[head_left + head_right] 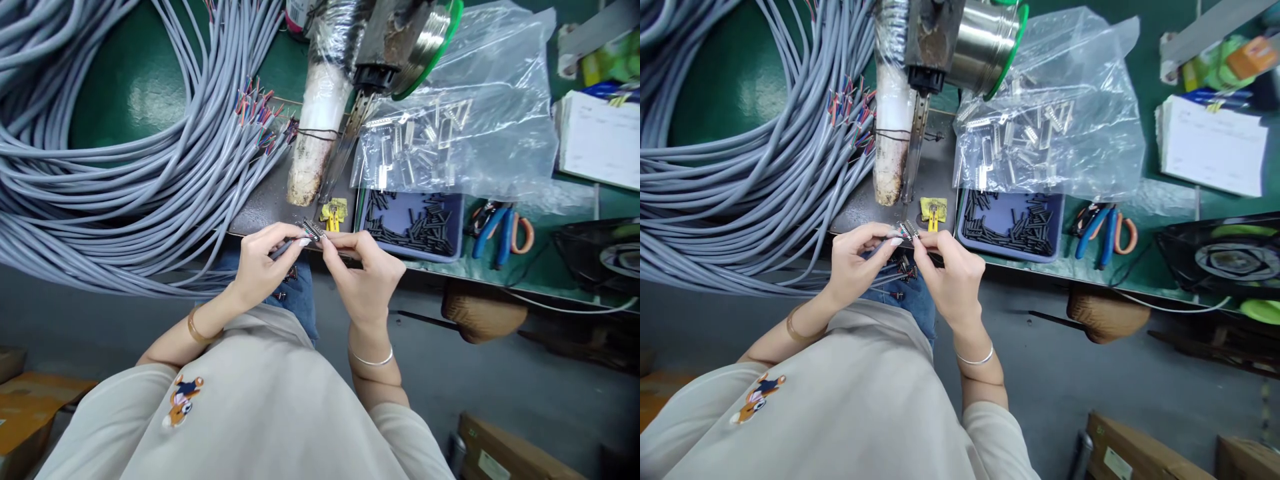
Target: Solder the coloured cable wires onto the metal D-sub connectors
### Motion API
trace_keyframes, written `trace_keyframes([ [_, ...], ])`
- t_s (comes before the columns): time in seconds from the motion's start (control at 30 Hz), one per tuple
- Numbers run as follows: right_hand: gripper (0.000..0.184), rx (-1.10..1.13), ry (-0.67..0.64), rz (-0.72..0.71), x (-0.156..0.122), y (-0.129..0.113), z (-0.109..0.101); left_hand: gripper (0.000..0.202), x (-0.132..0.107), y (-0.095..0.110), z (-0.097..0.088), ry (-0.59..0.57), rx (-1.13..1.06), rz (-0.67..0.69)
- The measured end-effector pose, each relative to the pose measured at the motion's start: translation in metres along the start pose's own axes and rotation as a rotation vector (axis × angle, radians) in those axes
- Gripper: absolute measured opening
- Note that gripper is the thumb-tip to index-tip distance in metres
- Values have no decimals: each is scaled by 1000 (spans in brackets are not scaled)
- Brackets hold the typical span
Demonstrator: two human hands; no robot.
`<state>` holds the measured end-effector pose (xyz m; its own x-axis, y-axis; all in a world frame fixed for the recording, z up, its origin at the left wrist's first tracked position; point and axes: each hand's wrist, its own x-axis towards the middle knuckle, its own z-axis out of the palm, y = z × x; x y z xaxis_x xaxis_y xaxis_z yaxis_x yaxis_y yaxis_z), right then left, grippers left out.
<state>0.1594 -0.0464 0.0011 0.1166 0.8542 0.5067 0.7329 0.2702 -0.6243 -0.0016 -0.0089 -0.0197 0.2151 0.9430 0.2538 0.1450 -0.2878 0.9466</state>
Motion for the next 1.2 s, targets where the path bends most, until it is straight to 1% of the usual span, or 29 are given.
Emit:
trace_keyframes([
  [0.07,11,34,-4,44,-1,-2,-1,8,-1,1,-1,18,51,50],
  [0.1,11,47,-7,61,-1,-3,-2,9,-1,2,-1,19,66,50],
  [0.3,12,62,-27,97,-3,-6,-3,12,-4,7,-2,-40,43,-49],
  [0.4,11,32,-2,97,-5,-5,-6,12,-7,10,-6,-90,-1,-83],
  [0.43,8,26,34,89,-7,-3,-8,12,-9,11,-8,-130,-13,-77],
  [0.47,5,19,90,70,-9,-1,-10,12,-11,12,-10,-196,-23,-63],
  [0.5,2,11,158,38,-11,1,-14,11,-14,12,-13,-287,-30,-42],
  [0.6,10,-48,413,-127,-18,7,-24,10,-22,11,-23,-621,14,32],
  [0.63,11,-65,482,-178,-20,8,-28,11,-24,9,-27,-693,57,51],
  [0.67,13,-67,528,-227,-21,9,-31,10,-24,8,-31,-719,105,67],
  [0.7,16,-55,546,-270,-21,8,-33,10,-22,6,-35,-690,158,82],
  [0.73,19,-36,530,-302,-21,7,-35,10,-18,3,-40,-605,217,98],
  [0.77,22,-19,495,-322,-21,6,-36,12,-12,1,-45,-468,287,107],
  [0.8,23,-12,458,-341,-20,4,-36,13,-5,-1,-50,-290,385,127],
  [0.83,23,-19,432,-359,-19,2,-36,15,3,-3,-56,-75,516,122],
  [0.87,23,-39,420,-367,-18,0,-35,17,12,-4,-61,108,641,99],
  [0.9,22,-64,419,-371,-18,-2,-34,17,20,-5,-66,189,744,60],
  [0.93,21,-86,427,-380,-18,-4,-33,16,26,-5,-69,196,818,22],
  [1.03,18,-109,427,-401,-17,-9,-30,16,37,-2,-75,120,938,-58],
  [1.1,17,-102,416,-407,-17,-11,-29,14,37,1,-75,98,960,-64],
  [1.2,16,-96,386,-402,-17,-13,-31,11,32,1,-74,108,966,-38],
])
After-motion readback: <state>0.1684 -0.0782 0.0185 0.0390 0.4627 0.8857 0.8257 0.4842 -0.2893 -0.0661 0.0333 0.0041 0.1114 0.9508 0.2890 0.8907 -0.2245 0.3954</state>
